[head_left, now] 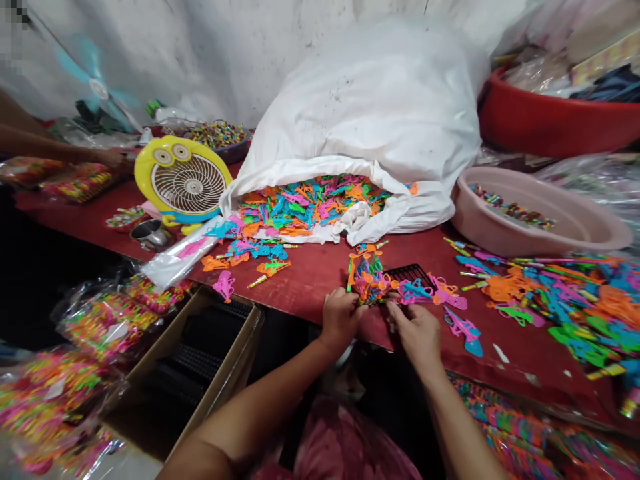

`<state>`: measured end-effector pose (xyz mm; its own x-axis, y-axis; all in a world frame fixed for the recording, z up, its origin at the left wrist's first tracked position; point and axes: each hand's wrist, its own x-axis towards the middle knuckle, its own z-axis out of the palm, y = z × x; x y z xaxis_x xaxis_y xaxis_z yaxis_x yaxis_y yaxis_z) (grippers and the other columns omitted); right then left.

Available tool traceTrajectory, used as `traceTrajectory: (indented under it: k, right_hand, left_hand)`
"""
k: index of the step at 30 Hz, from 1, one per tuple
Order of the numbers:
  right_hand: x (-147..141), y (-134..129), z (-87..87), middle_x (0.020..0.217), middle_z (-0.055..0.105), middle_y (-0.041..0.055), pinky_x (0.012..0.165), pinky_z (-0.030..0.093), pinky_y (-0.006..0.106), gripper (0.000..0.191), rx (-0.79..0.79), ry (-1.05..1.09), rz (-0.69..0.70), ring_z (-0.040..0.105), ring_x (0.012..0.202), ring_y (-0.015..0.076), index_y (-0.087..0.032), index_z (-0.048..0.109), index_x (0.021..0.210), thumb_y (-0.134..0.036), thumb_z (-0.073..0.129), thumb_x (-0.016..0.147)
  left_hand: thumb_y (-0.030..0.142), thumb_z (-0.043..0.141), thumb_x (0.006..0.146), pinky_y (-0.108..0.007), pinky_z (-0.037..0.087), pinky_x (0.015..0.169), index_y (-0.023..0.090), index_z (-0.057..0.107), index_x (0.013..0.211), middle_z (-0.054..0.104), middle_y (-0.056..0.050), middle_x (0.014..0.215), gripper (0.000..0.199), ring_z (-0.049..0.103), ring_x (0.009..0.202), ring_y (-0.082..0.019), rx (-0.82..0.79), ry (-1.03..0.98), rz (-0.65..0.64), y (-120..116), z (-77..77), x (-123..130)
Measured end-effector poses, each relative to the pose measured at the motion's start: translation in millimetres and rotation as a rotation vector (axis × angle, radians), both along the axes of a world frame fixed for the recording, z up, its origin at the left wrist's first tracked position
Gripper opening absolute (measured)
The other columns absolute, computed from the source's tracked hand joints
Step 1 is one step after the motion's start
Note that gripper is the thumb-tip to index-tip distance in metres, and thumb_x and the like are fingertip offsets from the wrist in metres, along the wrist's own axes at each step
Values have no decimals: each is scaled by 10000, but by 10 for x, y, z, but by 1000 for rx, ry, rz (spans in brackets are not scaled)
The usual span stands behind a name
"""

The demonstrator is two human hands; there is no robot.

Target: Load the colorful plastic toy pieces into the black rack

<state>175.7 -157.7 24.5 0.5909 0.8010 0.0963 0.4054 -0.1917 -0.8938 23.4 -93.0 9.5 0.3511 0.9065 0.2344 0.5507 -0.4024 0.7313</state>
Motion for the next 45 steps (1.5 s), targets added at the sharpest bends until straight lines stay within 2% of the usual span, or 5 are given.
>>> traceTrajectory:
  k: [9,20,27,32,45]
  right_hand:
    - [8,50,-105,546,593,40,547,371,270,533,-7,-137,124,520,539,162,-163,633,594,-645,563,811]
    - [84,124,67,486,442,5,505,249,278,531,-27,-430,278,375,472,129,-231,416,515,-623,445,873]
    - [142,196,103,580,553,22,537,342,272,362,-133,-242,420,482,536,160,-221,493,666,-519,487,871]
    - [154,161,29,594,576,3,510,353,256,352,-140,-69,429,480,502,141,-218,500,706,-522,500,884]
    - [133,211,92,767,650,74,663,428,291,295,-67,-383,494,584,698,200,-193,596,796,-432,459,902]
  left_hand:
    - [197,695,825,-288,366,718,195,678,826,575,9,741,17,534,759,-166,-13,-56,-39,10,-9,-38]
    - [178,703,810,-300,398,730,194,680,884,602,1,766,79,551,763,-172,4,-131,-35,21,-125,-33]
    - [98,598,838,-315,457,808,203,698,964,656,-29,872,191,594,880,-187,-5,-193,-115,40,-116,-148]
    - [136,557,886,-381,439,903,218,705,1049,670,-59,1068,236,573,1017,-219,56,-94,-53,3,-120,-303]
    - [185,628,850,-377,427,882,233,725,939,669,-41,1055,140,565,1000,-216,32,-9,-89,-9,-40,-307]
